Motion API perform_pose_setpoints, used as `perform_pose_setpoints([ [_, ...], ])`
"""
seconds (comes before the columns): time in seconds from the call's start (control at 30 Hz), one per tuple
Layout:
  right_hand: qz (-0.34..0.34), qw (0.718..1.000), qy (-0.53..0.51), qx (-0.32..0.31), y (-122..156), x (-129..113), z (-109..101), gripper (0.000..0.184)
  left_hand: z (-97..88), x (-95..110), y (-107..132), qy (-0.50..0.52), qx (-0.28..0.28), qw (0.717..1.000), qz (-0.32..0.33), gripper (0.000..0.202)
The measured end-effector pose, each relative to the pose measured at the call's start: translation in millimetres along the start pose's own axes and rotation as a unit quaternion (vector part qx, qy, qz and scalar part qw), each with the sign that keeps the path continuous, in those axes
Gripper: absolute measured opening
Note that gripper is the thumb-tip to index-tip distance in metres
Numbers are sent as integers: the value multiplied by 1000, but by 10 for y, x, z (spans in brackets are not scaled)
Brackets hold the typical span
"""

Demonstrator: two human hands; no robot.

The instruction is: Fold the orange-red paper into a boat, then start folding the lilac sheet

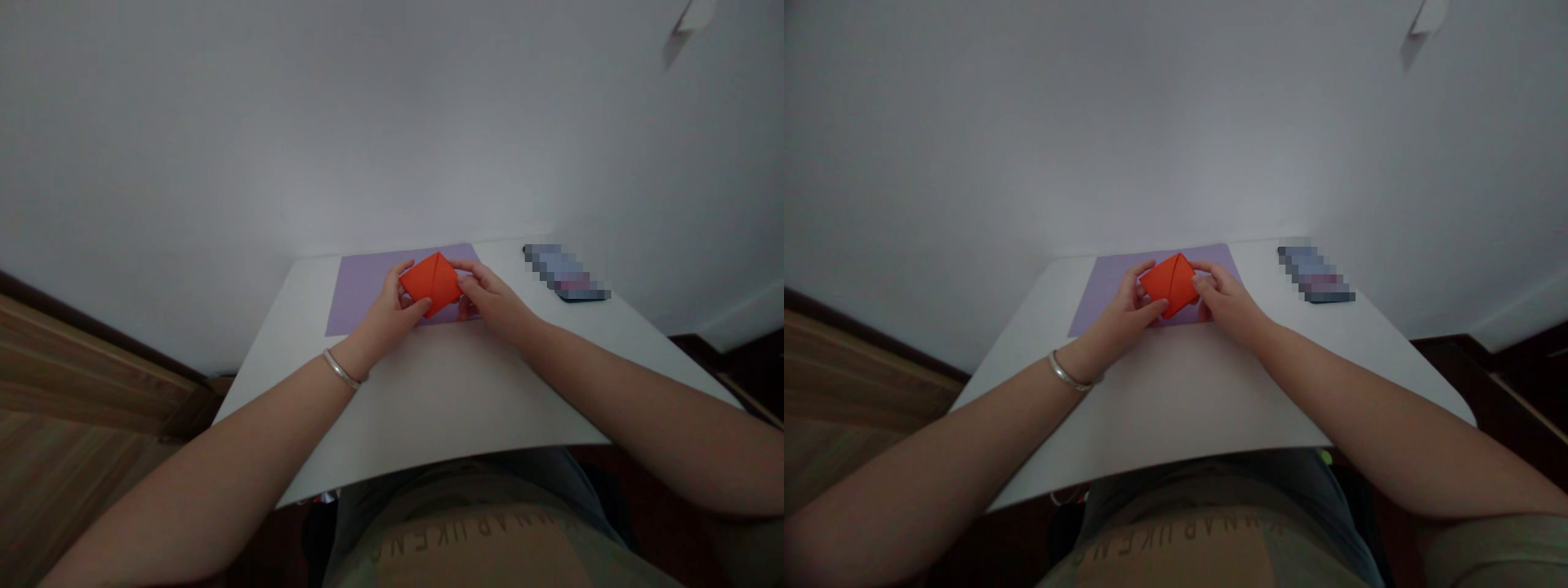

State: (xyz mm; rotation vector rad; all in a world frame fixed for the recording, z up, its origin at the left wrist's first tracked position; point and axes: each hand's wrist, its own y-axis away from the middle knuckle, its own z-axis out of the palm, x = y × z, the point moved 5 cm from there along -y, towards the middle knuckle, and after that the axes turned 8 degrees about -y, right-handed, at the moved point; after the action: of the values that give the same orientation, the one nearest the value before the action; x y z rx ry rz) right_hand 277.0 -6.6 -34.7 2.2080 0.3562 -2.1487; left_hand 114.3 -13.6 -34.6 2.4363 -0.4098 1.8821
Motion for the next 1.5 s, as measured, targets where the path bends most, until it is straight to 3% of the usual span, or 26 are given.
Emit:
perform_pose_setpoints([
  [0.17,-23,1000,-10,-15,-1,-6,-3,46,-25,-65,5,4,-10,1000,-14,69],
  [0.33,-28,1000,-13,-3,14,-42,-3,49,48,-90,-7,57,-92,994,15,118],
  [0.4,-36,999,-13,-16,16,-55,11,57,64,-115,-29,46,-100,994,19,125],
  [0.6,-82,993,63,-48,28,-84,31,69,-75,-75,-82,-93,16,993,70,60],
  [0.7,-109,989,90,-41,40,-96,33,66,-110,16,-57,-168,30,981,92,37],
  [0.87,-61,994,88,-16,30,-22,27,53,-119,99,-1,-243,37,966,83,44],
  [1.0,-47,996,70,-11,13,4,9,48,-102,84,-1,-239,23,968,72,50],
  [1.2,-47,998,36,7,4,-19,-12,26,-78,34,-31,-234,-4,967,98,55],
  [1.3,-26,999,34,14,17,-6,-9,37,-42,21,-26,-259,-24,957,125,50],
  [1.43,17,995,90,-49,46,68,62,76,-32,38,-5,-301,-15,941,154,51],
  [1.5,13,992,100,-73,55,84,88,76,-26,66,11,-322,-18,931,170,53],
])
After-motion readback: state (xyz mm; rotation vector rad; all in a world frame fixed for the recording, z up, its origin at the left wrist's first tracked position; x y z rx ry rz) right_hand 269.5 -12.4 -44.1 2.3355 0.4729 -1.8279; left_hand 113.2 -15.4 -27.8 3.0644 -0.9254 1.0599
